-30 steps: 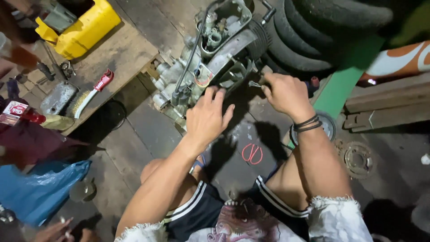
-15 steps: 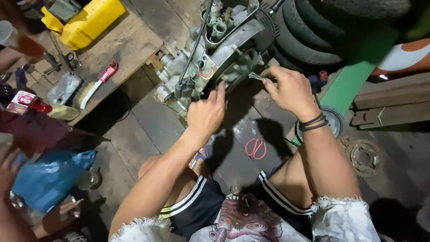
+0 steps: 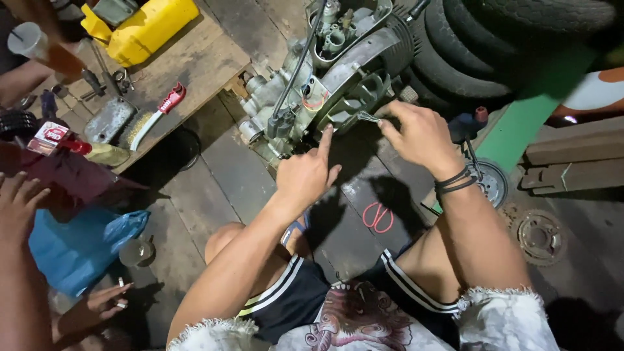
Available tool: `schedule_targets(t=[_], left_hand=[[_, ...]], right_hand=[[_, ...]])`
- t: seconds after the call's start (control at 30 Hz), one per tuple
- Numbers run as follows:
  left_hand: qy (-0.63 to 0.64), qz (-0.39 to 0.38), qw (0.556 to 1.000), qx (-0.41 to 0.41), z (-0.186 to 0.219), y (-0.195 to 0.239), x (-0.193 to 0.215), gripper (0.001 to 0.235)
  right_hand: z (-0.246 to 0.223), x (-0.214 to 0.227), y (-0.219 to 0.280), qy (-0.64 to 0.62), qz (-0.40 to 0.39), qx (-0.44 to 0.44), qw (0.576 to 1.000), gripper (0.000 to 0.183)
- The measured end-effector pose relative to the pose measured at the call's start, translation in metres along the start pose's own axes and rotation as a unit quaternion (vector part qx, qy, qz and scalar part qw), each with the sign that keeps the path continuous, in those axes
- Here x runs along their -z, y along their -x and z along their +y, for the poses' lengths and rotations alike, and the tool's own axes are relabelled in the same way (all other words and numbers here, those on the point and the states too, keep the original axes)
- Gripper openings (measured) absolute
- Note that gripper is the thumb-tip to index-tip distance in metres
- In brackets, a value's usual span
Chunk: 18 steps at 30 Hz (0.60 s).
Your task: Manually inspecting the internal and external components of a motorcycle engine block.
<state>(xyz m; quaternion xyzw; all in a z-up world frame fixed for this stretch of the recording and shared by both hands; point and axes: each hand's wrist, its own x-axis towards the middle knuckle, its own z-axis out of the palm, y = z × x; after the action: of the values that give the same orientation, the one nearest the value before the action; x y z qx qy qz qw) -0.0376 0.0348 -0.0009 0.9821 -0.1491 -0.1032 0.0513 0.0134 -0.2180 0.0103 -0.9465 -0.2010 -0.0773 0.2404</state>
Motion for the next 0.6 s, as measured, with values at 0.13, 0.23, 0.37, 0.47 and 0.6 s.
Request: schedule_targets(t=[0.13, 0.23, 0.37, 0.47, 0.6], left_hand=[[-0.001, 0.011, 1.000, -0.004, -0.005, 0.000, -0.004, 0.084], [0.001, 0.043, 0.999, -0.008, -0.007, -0.001, -0.005, 0.081], [0.031, 0.037, 0.999, -0.023, 0.001, 0.008, 0.020, 0.072], [0.026, 0.008, 0.999, -0.045, 0.000, 0.006, 0.006, 0.064], [0.030, -0.017, 0.997, -0.069, -0.001, 0.000, -0.008, 0.064]], right_hand=[[-0.006, -0.001, 0.000, -0.054, 0.021, 0.018, 0.998, 0.017], [0.005, -0.020, 0.000, -0.044, 0.030, 0.023, 0.998, 0.018], [-0.009, -0.028, -0.003, -0.039, 0.068, 0.064, 0.995, 0.015], [-0.014, -0.040, -0.001, -0.022, 0.103, 0.047, 0.993, 0.017], [-0.032, -0.034, -0.002, -0.013, 0.098, 0.036, 0.994, 0.021]])
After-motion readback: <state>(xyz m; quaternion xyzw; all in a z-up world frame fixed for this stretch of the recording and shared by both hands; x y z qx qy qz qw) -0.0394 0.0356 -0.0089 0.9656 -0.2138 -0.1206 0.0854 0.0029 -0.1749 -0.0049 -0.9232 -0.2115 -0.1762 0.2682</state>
